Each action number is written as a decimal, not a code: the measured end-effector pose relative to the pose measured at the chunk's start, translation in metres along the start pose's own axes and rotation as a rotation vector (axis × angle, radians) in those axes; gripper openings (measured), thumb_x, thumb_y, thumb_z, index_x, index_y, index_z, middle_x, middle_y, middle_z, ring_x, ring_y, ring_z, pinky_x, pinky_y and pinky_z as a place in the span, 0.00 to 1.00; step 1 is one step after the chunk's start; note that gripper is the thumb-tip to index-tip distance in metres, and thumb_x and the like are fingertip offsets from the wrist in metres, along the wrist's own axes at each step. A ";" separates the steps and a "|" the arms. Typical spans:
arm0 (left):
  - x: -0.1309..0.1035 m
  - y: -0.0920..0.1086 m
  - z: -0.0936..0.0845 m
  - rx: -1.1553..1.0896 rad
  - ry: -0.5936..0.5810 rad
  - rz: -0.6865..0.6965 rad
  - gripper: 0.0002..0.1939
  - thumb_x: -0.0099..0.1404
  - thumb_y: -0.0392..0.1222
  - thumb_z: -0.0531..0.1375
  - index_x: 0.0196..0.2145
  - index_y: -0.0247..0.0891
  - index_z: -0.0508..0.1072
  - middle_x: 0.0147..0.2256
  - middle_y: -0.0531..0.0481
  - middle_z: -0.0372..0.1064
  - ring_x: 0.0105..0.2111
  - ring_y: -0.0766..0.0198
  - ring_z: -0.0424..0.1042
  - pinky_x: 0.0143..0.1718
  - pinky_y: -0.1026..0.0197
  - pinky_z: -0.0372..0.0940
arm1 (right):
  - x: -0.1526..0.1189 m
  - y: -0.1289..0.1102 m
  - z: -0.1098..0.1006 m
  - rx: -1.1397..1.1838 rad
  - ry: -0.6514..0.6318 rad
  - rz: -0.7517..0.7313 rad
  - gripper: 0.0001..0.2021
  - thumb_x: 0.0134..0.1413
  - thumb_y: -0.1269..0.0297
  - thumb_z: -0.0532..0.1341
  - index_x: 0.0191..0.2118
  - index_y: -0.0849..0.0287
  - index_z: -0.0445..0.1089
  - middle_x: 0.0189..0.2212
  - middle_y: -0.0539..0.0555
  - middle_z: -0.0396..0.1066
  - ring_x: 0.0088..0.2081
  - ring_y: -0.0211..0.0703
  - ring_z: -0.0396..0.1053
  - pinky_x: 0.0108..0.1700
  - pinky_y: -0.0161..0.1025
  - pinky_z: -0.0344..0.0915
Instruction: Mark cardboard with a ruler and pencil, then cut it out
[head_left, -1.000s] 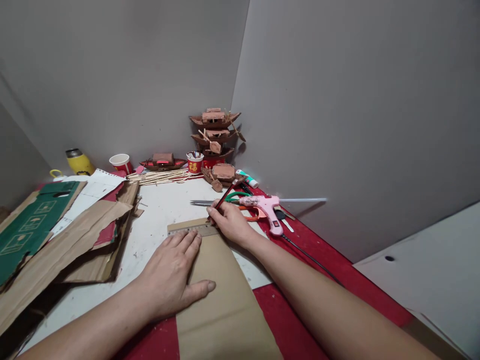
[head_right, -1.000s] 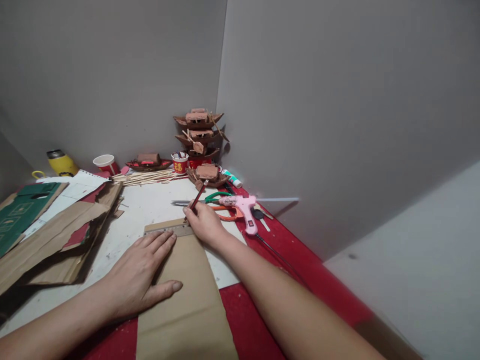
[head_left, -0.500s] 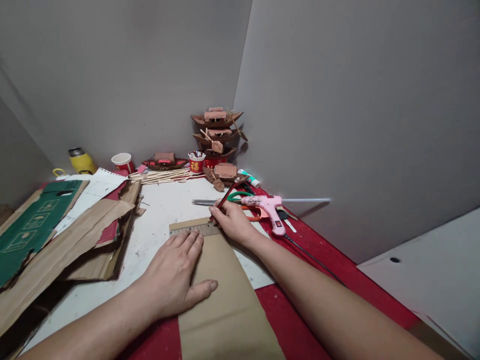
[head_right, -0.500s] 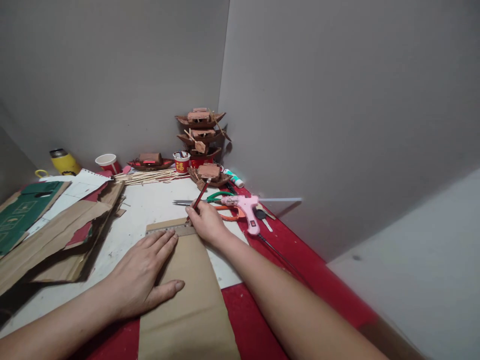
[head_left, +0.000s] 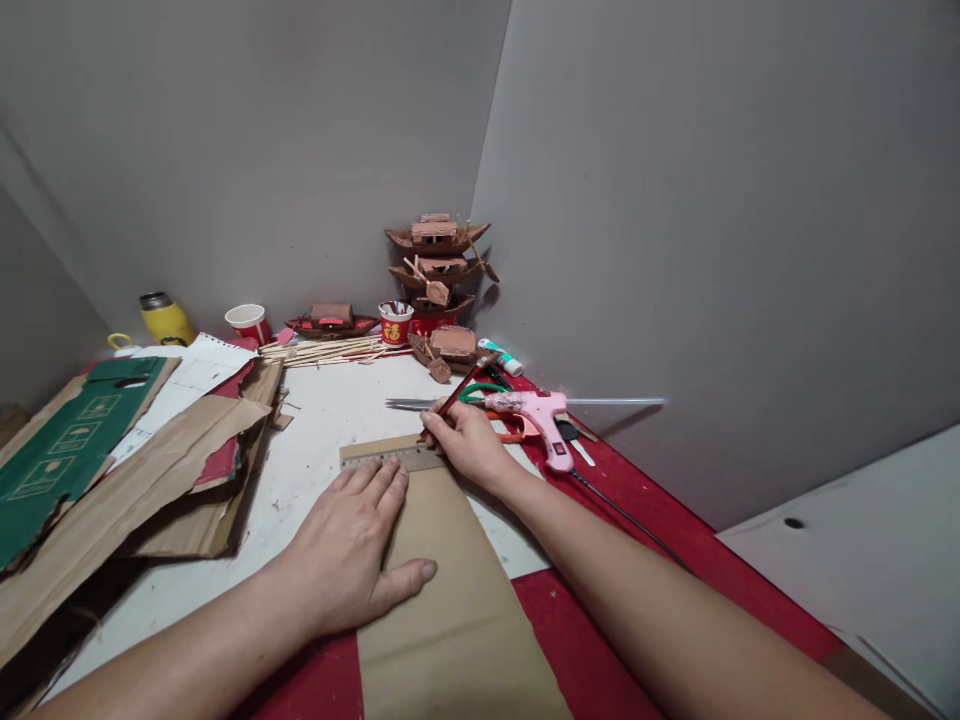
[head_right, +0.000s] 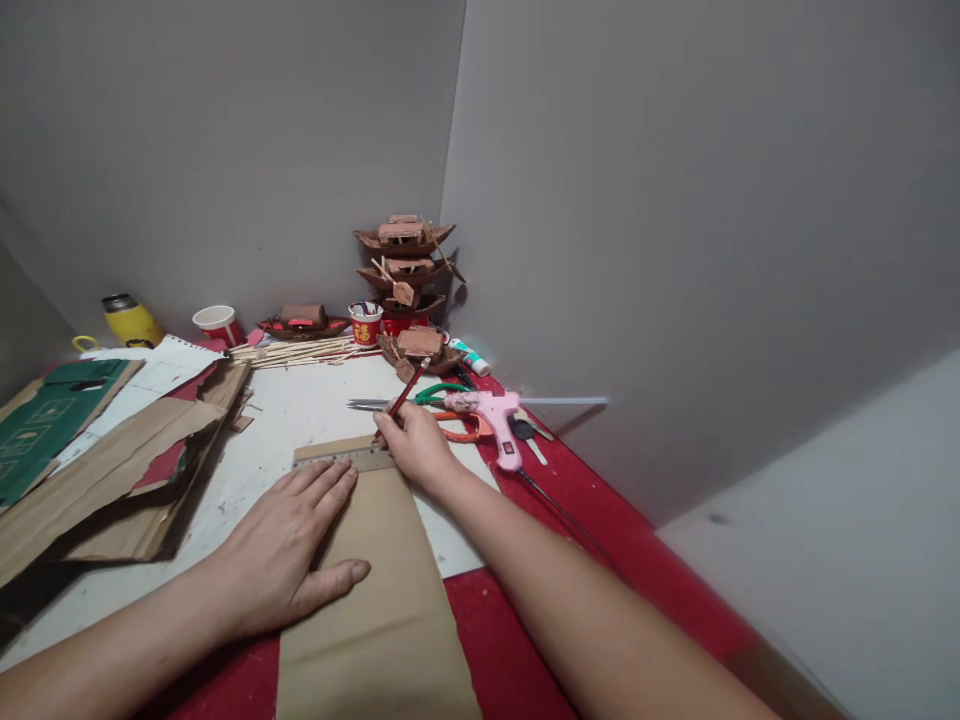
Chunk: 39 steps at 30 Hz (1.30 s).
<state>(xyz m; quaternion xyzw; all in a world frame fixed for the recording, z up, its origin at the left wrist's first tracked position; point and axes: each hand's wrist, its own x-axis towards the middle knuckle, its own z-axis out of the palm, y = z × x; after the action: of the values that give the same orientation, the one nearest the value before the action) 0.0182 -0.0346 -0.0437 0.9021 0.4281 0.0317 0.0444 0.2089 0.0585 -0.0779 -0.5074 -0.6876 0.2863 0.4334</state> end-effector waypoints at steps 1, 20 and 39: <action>0.000 0.000 0.000 0.002 -0.006 -0.003 0.44 0.63 0.63 0.54 0.64 0.24 0.57 0.65 0.30 0.50 0.64 0.38 0.53 0.62 0.39 0.53 | 0.000 0.000 0.000 0.003 0.002 0.000 0.11 0.58 0.62 0.55 0.26 0.58 0.63 0.21 0.51 0.70 0.23 0.39 0.68 0.27 0.33 0.62; -0.010 0.001 0.009 -0.076 -0.009 -0.012 0.41 0.65 0.61 0.52 0.66 0.28 0.55 0.66 0.31 0.46 0.66 0.38 0.46 0.64 0.40 0.49 | -0.007 -0.003 -0.011 -0.145 0.038 -0.117 0.16 0.63 0.52 0.51 0.32 0.57 0.66 0.25 0.52 0.72 0.30 0.44 0.72 0.36 0.38 0.66; -0.016 -0.002 0.016 -0.165 0.038 0.001 0.41 0.66 0.62 0.51 0.65 0.27 0.56 0.66 0.29 0.45 0.66 0.38 0.45 0.64 0.40 0.48 | -0.009 0.008 -0.004 -0.727 -0.026 -0.151 0.15 0.66 0.58 0.48 0.38 0.56 0.70 0.30 0.56 0.76 0.33 0.49 0.73 0.30 0.37 0.57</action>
<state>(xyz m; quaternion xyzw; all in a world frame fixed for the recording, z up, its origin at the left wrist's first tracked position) 0.0083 -0.0467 -0.0603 0.8948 0.4245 0.0839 0.1104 0.2167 0.0519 -0.0852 -0.5724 -0.7852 -0.0029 0.2361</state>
